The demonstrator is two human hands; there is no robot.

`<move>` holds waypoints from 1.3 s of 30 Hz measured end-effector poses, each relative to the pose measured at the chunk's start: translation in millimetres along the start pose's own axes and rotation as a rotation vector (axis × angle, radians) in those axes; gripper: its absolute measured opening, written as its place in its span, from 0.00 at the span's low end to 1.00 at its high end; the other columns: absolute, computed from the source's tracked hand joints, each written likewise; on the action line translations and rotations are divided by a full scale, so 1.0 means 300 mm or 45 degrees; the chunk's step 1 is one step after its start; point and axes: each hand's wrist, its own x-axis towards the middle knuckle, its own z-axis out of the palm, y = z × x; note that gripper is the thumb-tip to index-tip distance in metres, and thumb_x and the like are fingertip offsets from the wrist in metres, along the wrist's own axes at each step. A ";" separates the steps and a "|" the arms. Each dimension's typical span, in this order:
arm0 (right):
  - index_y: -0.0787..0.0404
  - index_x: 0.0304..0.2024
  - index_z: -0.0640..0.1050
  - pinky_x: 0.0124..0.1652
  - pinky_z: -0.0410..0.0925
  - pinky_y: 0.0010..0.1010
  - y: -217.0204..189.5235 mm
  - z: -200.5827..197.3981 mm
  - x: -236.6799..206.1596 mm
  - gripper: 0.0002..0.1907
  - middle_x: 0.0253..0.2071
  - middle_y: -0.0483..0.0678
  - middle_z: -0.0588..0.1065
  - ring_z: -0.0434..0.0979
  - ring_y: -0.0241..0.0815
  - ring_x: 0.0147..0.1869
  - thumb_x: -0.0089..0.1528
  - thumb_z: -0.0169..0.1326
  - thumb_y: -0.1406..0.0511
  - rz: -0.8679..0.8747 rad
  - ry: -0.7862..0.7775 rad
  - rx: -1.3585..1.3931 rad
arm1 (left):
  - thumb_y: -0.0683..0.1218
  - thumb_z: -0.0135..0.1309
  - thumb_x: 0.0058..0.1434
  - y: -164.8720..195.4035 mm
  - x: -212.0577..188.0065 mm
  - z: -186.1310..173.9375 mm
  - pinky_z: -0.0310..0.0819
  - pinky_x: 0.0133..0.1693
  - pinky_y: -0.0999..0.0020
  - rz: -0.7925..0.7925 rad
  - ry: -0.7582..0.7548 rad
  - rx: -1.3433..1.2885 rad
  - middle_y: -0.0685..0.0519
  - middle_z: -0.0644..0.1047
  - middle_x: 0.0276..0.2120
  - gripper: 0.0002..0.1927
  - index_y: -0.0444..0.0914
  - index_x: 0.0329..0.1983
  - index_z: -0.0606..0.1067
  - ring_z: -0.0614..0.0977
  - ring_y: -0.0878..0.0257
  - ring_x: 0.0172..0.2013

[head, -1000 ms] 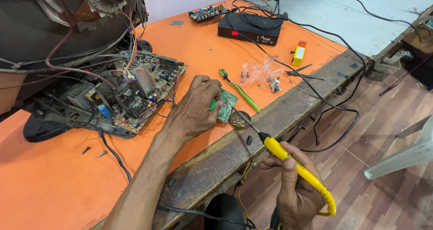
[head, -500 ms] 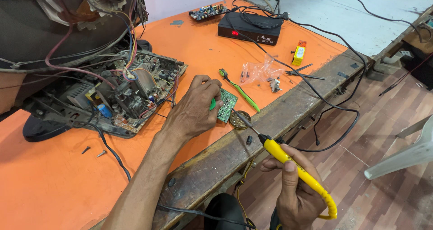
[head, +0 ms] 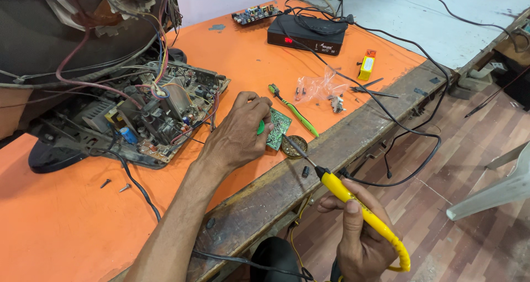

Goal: The person solders components on a green circuit board at a repair bench, holding the board steady with one hand while applying a soldering iron with the other. They feed solder wire from a spool, reposition the board, and continue soldering joints throughout the episode.

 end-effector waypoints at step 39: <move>0.75 0.58 0.73 0.45 0.78 0.31 -0.028 0.031 0.007 0.17 0.39 0.59 0.81 0.83 0.43 0.41 0.73 0.46 0.68 -0.007 0.013 -0.074 | 0.41 0.55 0.61 -0.006 -0.008 -0.006 0.72 0.50 0.54 0.016 0.010 0.013 0.46 0.76 0.42 0.08 0.33 0.41 0.72 0.73 0.50 0.55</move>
